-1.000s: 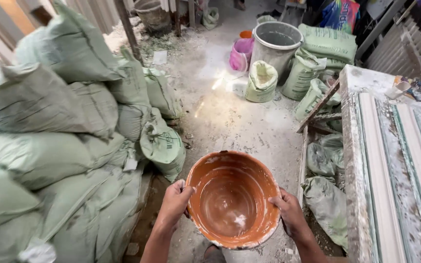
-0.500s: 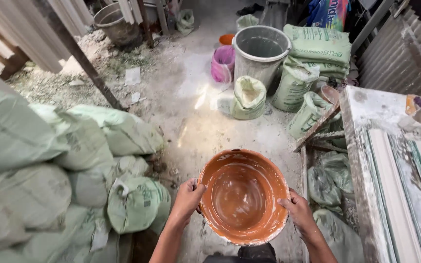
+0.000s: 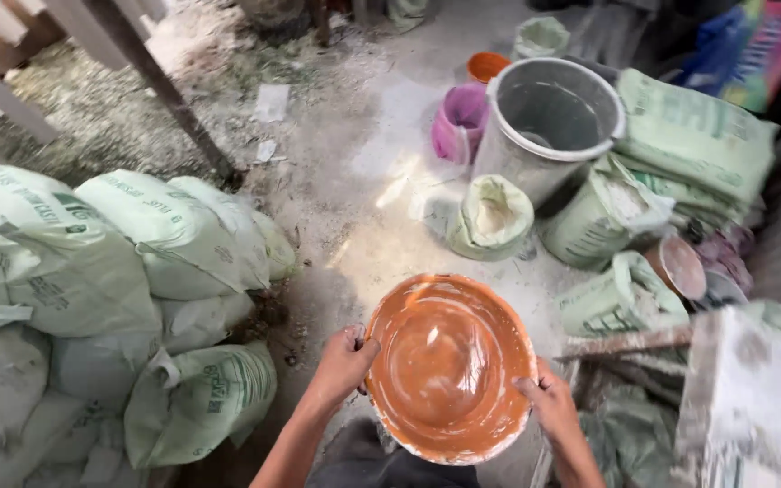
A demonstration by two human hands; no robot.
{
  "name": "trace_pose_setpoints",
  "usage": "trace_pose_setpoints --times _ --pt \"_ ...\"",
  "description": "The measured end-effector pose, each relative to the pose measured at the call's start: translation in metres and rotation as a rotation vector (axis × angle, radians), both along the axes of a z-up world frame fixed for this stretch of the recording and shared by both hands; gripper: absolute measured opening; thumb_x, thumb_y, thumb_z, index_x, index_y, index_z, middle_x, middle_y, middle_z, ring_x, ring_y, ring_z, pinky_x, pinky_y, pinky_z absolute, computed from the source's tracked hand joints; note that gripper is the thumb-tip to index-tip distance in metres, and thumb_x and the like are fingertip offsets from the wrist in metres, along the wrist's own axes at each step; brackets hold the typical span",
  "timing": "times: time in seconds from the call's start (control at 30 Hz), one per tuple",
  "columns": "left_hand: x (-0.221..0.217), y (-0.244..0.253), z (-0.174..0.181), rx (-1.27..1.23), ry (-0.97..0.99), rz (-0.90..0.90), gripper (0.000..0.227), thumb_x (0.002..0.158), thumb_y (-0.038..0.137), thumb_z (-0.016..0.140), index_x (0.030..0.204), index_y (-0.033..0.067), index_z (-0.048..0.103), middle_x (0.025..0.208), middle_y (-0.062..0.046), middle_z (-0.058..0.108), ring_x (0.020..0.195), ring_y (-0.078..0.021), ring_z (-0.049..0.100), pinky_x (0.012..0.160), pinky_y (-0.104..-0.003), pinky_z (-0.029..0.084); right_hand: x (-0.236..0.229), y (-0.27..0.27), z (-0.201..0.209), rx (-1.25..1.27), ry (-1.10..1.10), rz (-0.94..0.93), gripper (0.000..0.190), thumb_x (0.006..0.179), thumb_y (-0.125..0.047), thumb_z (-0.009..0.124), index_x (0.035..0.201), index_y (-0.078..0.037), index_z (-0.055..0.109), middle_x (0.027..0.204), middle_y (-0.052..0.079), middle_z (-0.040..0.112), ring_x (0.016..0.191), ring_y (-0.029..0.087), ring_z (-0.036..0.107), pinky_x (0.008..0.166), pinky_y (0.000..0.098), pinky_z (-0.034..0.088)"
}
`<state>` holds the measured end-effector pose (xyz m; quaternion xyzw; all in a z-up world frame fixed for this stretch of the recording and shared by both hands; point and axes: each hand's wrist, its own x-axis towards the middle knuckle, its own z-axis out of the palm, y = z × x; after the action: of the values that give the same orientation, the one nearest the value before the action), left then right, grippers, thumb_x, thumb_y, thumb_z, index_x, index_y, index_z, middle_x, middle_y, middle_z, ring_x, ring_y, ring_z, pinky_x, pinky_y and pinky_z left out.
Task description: The recorder cleans a bowl, gets water, mixes gypsum powder into a plaster slurry, and applies it to a decorative mold.
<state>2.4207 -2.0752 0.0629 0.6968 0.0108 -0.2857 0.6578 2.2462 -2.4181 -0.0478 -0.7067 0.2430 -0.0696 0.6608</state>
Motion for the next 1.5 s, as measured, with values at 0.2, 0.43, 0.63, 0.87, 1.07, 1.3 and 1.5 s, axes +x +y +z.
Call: trace_pose_setpoints --times 0.2,0.43,0.63,0.87,1.07,1.3,1.5 --pt "0.056 -0.047 0.026 0.065 -0.019 0.081 0.020 0.091 0.016 0.061 0.081 -0.0001 0.068 0.061 -0.004 0.065 0.044 -0.0091 0.057 0.040 -0.029 0.047 0.100 -0.057 0.044 0.039 0.046 0.051 0.033 0.089 -0.003 0.062 0.120 0.006 0.071 0.114 0.006 0.071 0.099 0.015 0.063 0.088 0.0310 0.048" --pt "0.143 -0.076 0.015 0.090 0.049 0.061 0.019 0.091 0.015 0.060 0.080 -0.0003 0.062 0.059 -0.006 0.062 0.041 -0.0125 0.056 0.038 -0.032 0.047 0.186 -0.091 0.031 0.142 0.081 0.012 0.044 0.085 0.003 0.059 0.128 0.002 0.068 0.118 0.008 0.073 0.103 0.015 0.065 0.092 0.0307 0.049" --pt "0.217 -0.094 -0.035 0.070 0.045 -0.067 0.024 0.093 0.017 0.062 0.079 -0.0018 0.061 0.060 -0.006 0.060 0.042 -0.0126 0.057 0.039 -0.032 0.047 0.218 -0.106 0.002 0.107 0.213 -0.148 0.041 0.088 0.003 0.060 0.127 -0.003 0.070 0.123 0.013 0.072 0.108 0.019 0.065 0.094 0.0333 0.050" --pt "0.288 -0.128 -0.002 0.190 0.135 -0.348 0.022 0.094 0.020 0.062 0.091 0.0002 0.070 0.065 -0.006 0.068 0.046 -0.0126 0.062 0.044 -0.031 0.052 0.216 -0.094 0.000 0.047 0.152 -0.313 0.021 0.087 0.004 0.064 0.104 0.006 0.075 0.130 0.006 0.069 0.113 0.018 0.064 0.095 0.0320 0.048" --pt "0.316 -0.188 -0.009 0.262 0.032 -0.616 0.020 0.093 0.018 0.061 0.095 -0.0002 0.069 0.066 -0.007 0.070 0.050 -0.0132 0.066 0.047 -0.031 0.055 0.195 -0.100 -0.014 0.031 0.150 -0.485 0.023 0.087 0.004 0.064 0.108 0.006 0.074 0.122 0.007 0.069 0.109 0.016 0.064 0.095 0.0306 0.048" --pt "0.276 -0.277 -0.034 0.259 0.168 -0.687 0.023 0.095 0.016 0.059 0.099 -0.0028 0.070 0.069 -0.008 0.071 0.050 -0.0141 0.068 0.048 -0.031 0.057 0.143 -0.153 -0.002 0.172 0.177 -0.592 0.017 0.088 0.005 0.063 0.102 0.010 0.070 0.124 0.005 0.067 0.103 0.016 0.061 0.089 0.0321 0.047" --pt "0.241 -0.350 -0.058 0.307 0.182 -0.836 0.025 0.094 0.019 0.059 0.111 0.0027 0.066 0.068 -0.005 0.068 0.049 -0.0140 0.066 0.049 -0.031 0.057 0.080 -0.194 -0.028 0.165 0.246 -0.705 0.016 0.090 0.002 0.062 0.101 0.010 0.071 0.121 0.003 0.067 0.101 0.014 0.064 0.088 0.0316 0.049"
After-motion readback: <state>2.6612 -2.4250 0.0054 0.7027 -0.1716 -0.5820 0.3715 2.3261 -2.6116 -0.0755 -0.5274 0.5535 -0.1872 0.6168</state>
